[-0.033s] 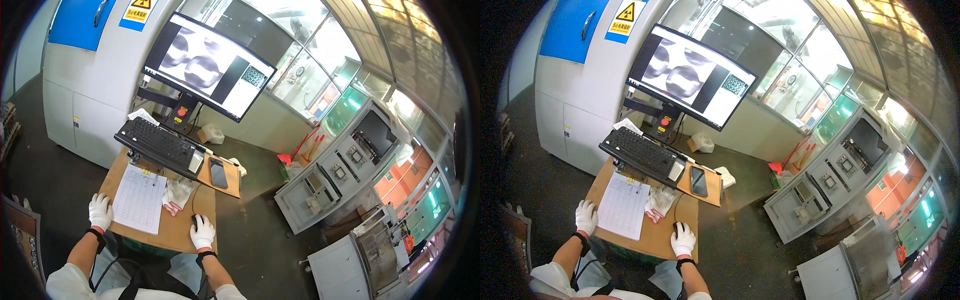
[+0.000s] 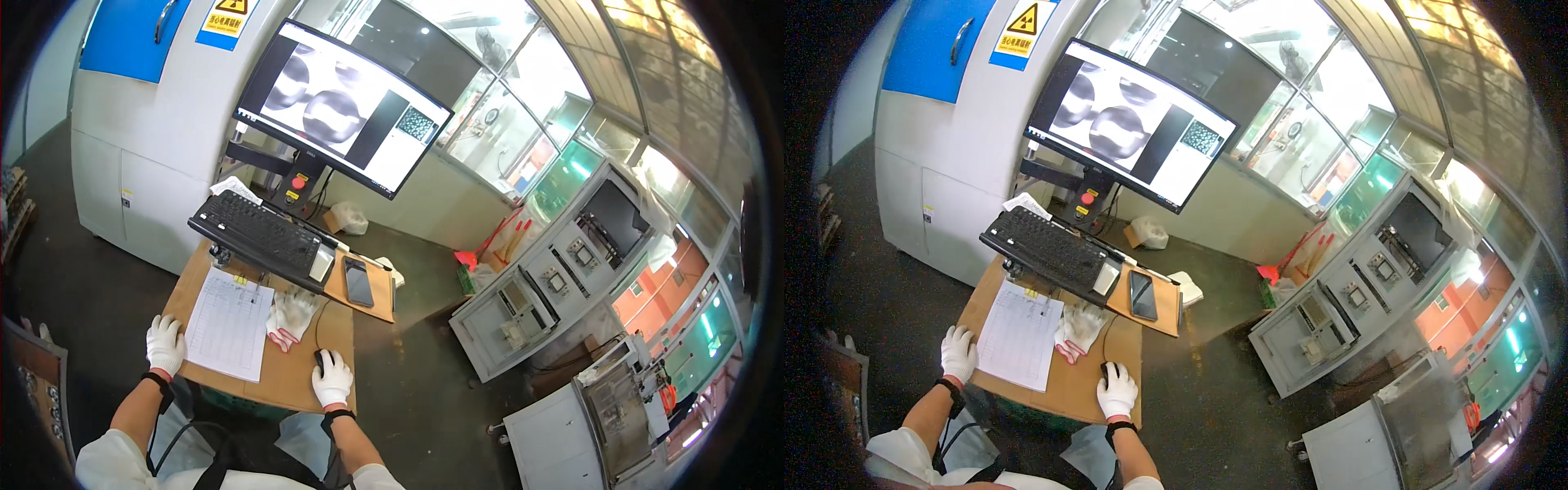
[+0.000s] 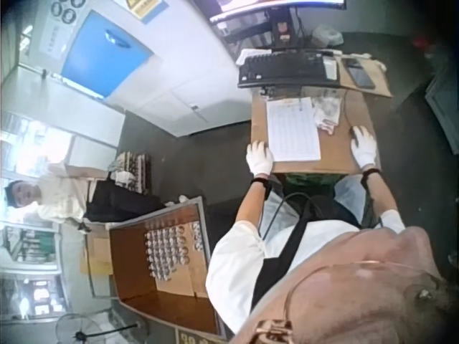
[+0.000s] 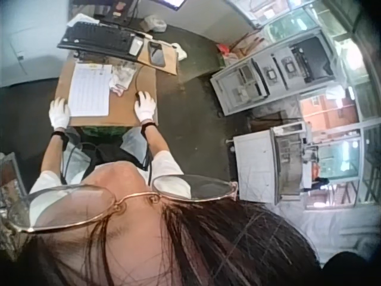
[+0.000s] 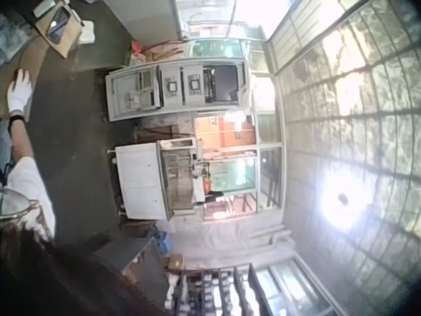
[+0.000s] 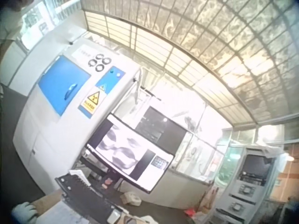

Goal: Inspecting metal rings by placing them into a machine and checking the results on a monitor.

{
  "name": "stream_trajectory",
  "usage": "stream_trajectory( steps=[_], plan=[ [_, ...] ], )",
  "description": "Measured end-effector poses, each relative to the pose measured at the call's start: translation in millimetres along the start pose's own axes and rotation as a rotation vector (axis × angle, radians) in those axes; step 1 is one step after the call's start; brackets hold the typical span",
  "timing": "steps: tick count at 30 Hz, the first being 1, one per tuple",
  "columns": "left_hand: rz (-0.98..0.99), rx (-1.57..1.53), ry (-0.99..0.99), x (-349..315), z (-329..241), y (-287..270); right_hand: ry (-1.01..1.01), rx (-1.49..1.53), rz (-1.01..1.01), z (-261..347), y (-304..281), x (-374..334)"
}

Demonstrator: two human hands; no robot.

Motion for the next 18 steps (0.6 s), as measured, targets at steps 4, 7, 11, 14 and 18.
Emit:
stream_trajectory(
  steps=[4, 7, 11, 14, 18],
  plan=[
    [-0.005, -0.006, -0.001, 2.5, -5.8, -3.7, 0.008, -0.019, 0.011, -0.5, -1.0, 1.5],
    [0.013, 0.017, -0.017, 4.5, -5.3, -3.1, 0.006, -0.032, 0.012, -0.1, -0.5, 2.2],
    [0.046, -0.008, -0.042, 6.1, -12.1, -12.6, -0.005, -0.040, 0.000, -1.3, 1.2, 1.6],
    [0.053, -0.012, -0.041, 5.5, -11.2, -13.0, -0.005, -0.041, 0.002, -2.0, 1.9, 0.9],
    [0.010, 0.004, -0.010, 1.2, -3.0, -2.7, 0.012, -0.035, 0.004, -0.1, 2.0, -0.6]
  ],
)
Point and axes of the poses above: each hand's wrist, its own x-axis towards the middle knuckle, its own y-axis out of the palm, z = x × y, the point moved 1 cm from there along x, towards the middle knuckle, and after that the axes turned 10 degrees about y, right-handed, at the moved point
